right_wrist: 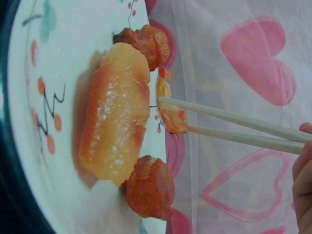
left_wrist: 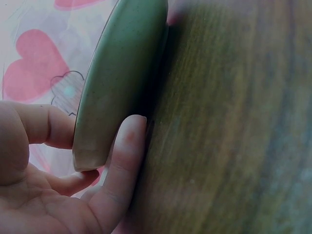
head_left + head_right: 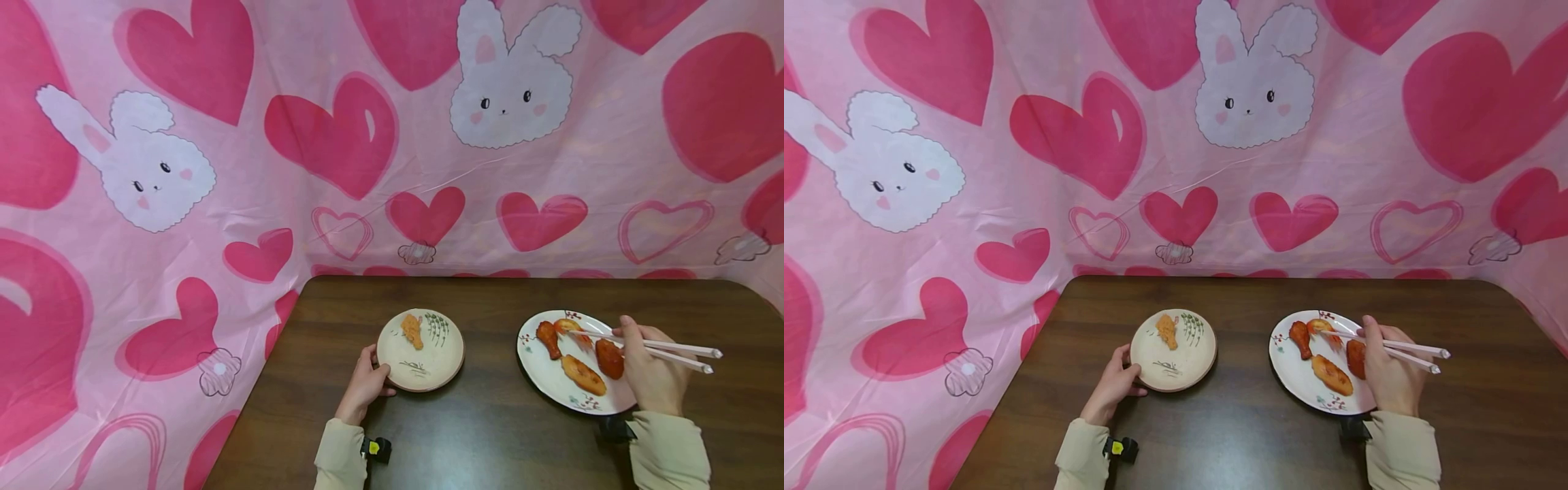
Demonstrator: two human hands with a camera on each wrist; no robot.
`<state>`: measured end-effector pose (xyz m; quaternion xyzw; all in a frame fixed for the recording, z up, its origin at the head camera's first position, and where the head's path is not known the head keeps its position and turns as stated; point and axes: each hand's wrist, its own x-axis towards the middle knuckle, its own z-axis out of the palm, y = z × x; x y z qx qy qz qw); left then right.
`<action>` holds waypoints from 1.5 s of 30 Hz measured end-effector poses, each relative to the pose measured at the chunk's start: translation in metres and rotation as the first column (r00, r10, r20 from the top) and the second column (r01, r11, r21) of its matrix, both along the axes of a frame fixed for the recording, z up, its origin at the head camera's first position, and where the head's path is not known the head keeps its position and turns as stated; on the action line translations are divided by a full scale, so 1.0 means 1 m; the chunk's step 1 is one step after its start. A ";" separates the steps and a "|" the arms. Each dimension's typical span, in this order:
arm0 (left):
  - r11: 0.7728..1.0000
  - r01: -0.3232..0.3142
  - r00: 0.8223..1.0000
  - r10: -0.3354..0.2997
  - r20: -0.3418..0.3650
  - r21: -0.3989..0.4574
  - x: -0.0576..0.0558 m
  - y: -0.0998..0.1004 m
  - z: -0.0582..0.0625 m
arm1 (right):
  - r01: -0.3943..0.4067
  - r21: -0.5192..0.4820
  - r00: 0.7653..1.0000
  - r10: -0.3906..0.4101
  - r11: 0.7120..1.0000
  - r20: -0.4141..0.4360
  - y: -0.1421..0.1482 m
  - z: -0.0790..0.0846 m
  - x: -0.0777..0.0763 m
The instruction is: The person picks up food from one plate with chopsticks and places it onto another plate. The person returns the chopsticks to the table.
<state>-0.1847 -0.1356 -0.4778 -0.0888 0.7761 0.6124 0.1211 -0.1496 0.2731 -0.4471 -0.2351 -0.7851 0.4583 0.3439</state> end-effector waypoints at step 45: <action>1.000 -0.018 1.000 0.018 0.013 0.006 -0.006 -0.002 -0.014 | -0.036 -0.096 0.956 0.006 0.995 -0.292 -0.016 0.022 0.004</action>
